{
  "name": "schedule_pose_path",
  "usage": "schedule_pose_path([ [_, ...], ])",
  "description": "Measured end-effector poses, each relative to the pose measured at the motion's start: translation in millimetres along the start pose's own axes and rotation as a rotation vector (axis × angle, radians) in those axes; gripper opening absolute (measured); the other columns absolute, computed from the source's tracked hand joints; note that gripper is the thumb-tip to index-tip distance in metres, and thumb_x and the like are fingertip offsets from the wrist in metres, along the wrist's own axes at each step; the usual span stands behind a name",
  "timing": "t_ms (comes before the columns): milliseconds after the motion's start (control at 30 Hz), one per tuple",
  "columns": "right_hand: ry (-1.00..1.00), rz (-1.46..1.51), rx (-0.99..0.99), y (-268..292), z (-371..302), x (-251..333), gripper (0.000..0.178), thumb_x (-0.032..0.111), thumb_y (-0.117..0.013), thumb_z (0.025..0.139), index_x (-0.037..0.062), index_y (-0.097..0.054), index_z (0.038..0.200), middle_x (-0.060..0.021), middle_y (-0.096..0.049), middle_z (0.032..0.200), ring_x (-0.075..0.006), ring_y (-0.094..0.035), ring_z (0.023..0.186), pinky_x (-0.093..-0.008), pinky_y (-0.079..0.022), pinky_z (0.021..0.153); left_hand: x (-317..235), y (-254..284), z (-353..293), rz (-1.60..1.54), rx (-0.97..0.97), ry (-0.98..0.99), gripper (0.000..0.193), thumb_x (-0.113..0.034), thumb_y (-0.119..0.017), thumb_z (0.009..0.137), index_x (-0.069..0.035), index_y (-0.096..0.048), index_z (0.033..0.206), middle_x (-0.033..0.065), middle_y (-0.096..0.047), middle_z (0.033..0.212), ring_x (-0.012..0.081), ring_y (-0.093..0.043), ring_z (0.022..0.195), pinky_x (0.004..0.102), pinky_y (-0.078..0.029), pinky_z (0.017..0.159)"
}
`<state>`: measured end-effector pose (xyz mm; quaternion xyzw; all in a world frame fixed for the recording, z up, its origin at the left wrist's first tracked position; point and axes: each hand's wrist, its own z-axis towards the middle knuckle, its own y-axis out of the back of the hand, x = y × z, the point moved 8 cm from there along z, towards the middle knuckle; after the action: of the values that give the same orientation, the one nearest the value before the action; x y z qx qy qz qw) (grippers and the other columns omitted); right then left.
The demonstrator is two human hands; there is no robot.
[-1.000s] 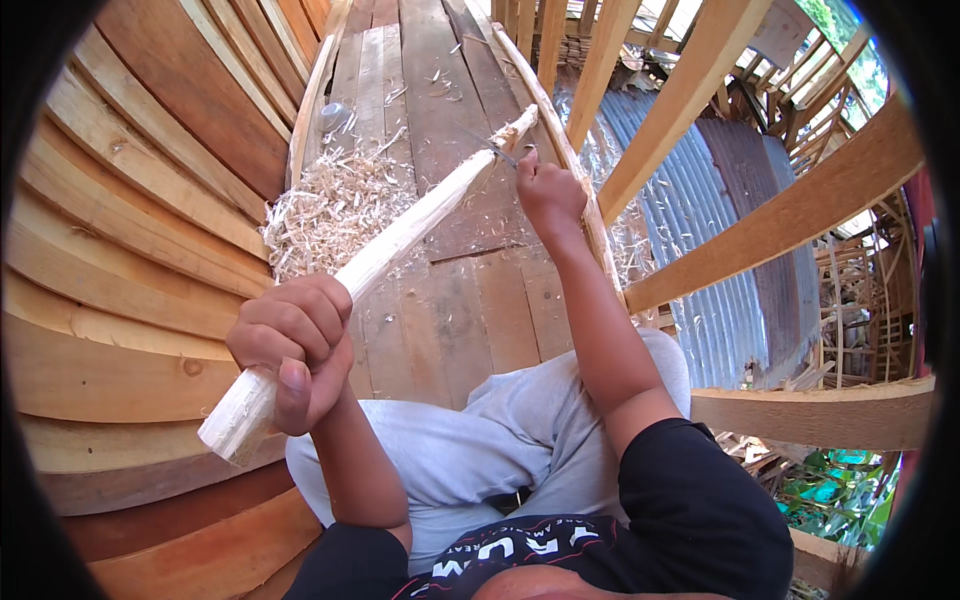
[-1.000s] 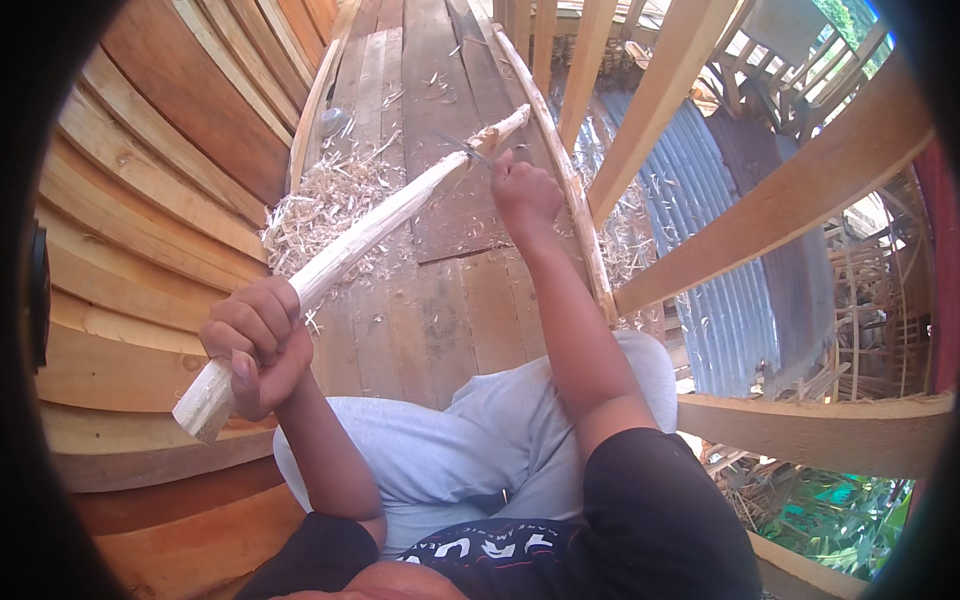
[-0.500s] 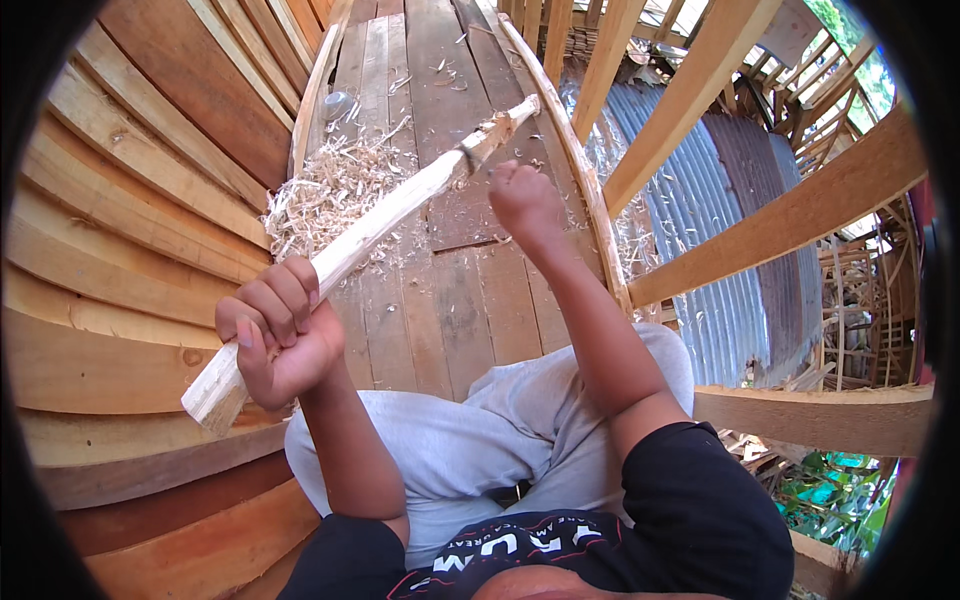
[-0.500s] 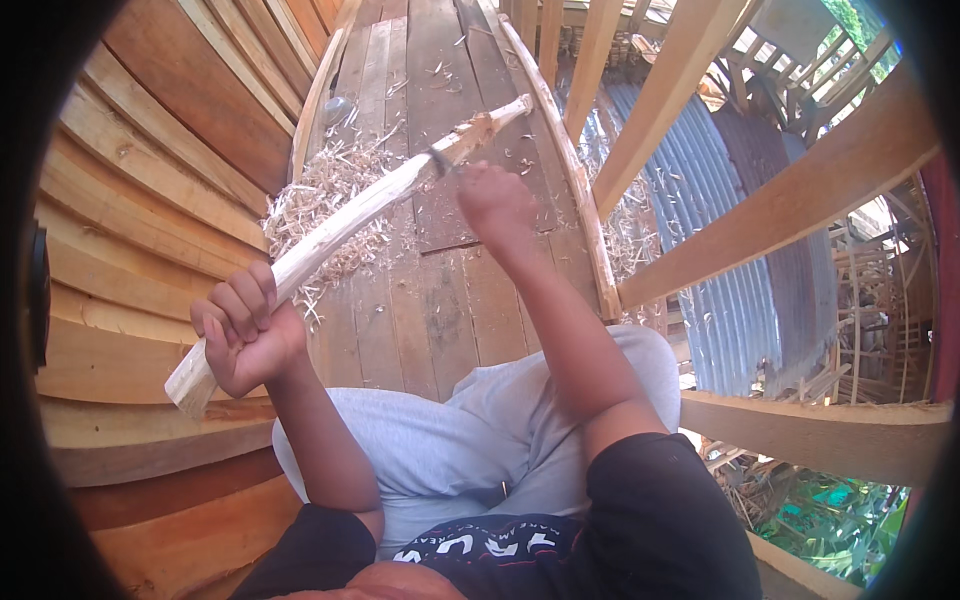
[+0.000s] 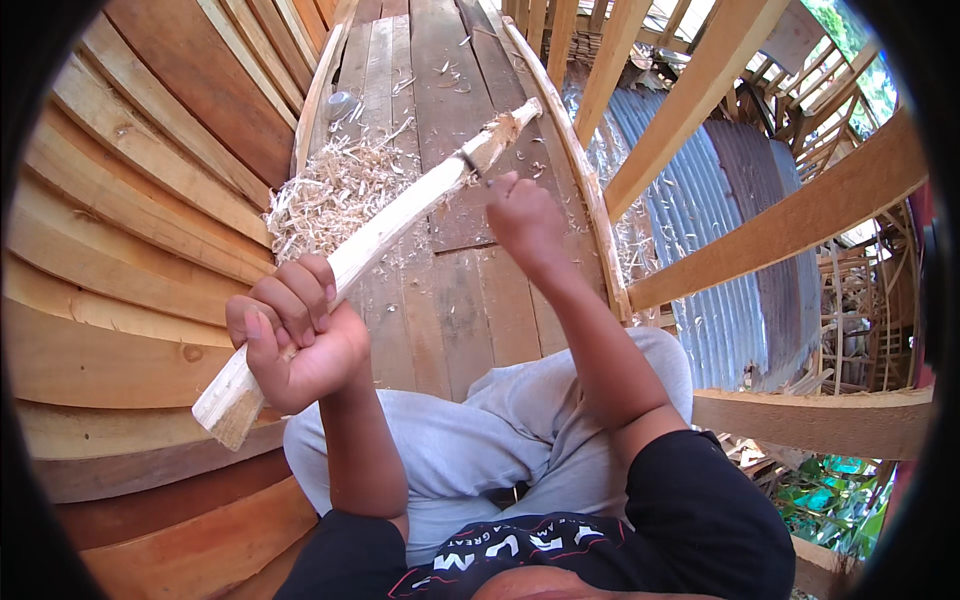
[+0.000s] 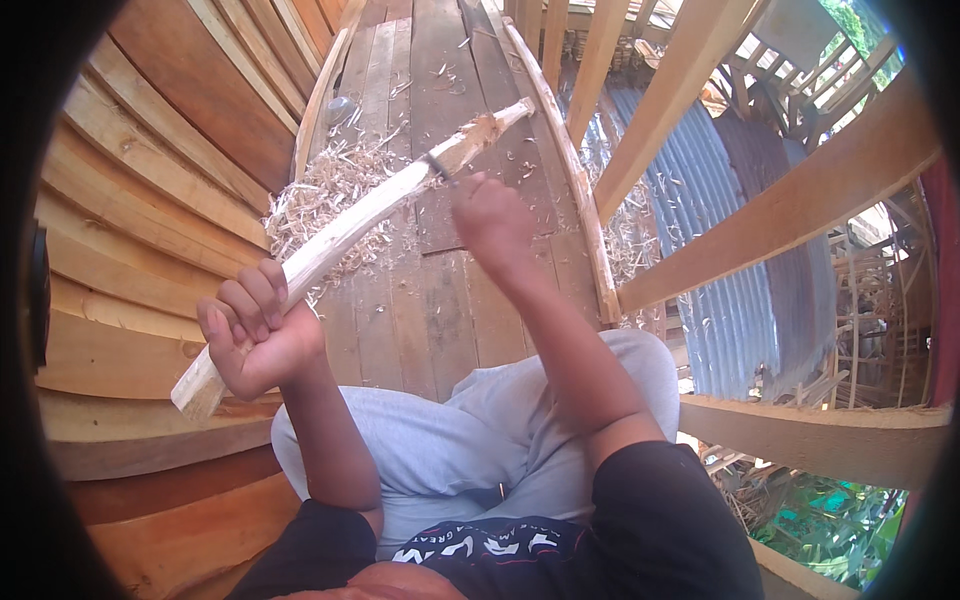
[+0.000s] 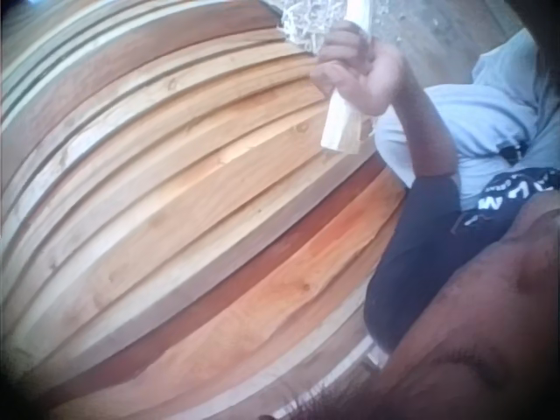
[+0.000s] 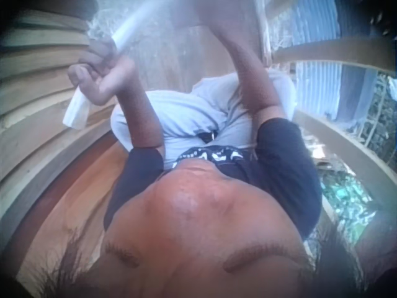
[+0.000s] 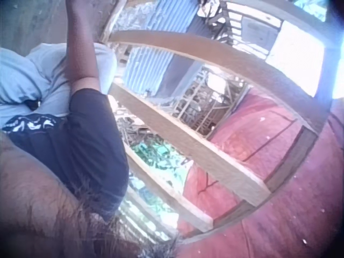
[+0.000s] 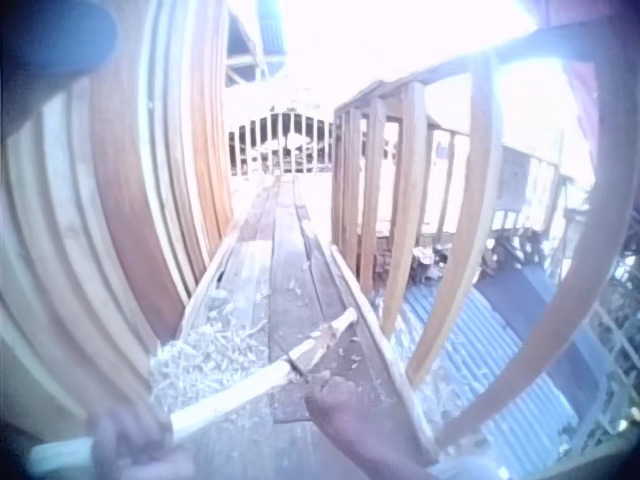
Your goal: The person sits cross-legged and uses a knife to carve a long, curved piece of wood, peeling away bark and shaping the surface. Wood shavings accumulate on the floor as the person continues to refine the wood's shape.
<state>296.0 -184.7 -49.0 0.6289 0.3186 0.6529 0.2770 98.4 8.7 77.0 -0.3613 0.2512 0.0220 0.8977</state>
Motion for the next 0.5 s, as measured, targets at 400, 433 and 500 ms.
schedule_pose_path([
  [400, 0.213, 0.024, -0.135, -3.8, -28.4, 36.7, 0.052, 0.028, -0.036, 0.093, -0.0033, -0.064, 0.061, -0.0269, -0.061, 0.064, -0.0465, -0.062, 0.062, -0.0542, -0.051, 0.065, 18.8, 36.8, -1.2, 0.048, -0.428, 0.083, 0.031, -0.020, -0.040, 0.088, -0.018, -0.024, 0.062, -0.0033, -0.021, 0.047, 0.0102, -0.020, 0.045, 0.0311, -0.031, 0.057],
  [433, 0.242, 0.013, -0.060, 0.6, -37.7, 51.0, 0.052, 0.029, -0.037, 0.094, -0.0034, -0.064, 0.062, -0.0276, -0.061, 0.065, -0.0468, -0.062, 0.064, -0.0546, -0.050, 0.066, 18.1, 32.3, 0.1, 0.051, -0.390, 0.077, 0.030, -0.020, -0.041, 0.087, -0.019, -0.025, 0.062, -0.0036, -0.021, 0.048, 0.0101, -0.021, 0.046, 0.0309, -0.032, 0.059],
  [500, 0.256, 0.056, -0.084, 1.8, -33.2, 44.9, 0.053, 0.029, -0.036, 0.094, -0.0036, -0.064, 0.064, -0.0285, -0.062, 0.069, -0.0468, -0.062, 0.067, -0.0563, -0.049, 0.069, 16.0, 18.4, -2.9, 0.052, -0.309, 0.087, 0.030, -0.018, -0.042, 0.085, -0.020, -0.025, 0.060, -0.0043, -0.021, 0.049, 0.0100, -0.022, 0.047, 0.0305, -0.033, 0.061],
])
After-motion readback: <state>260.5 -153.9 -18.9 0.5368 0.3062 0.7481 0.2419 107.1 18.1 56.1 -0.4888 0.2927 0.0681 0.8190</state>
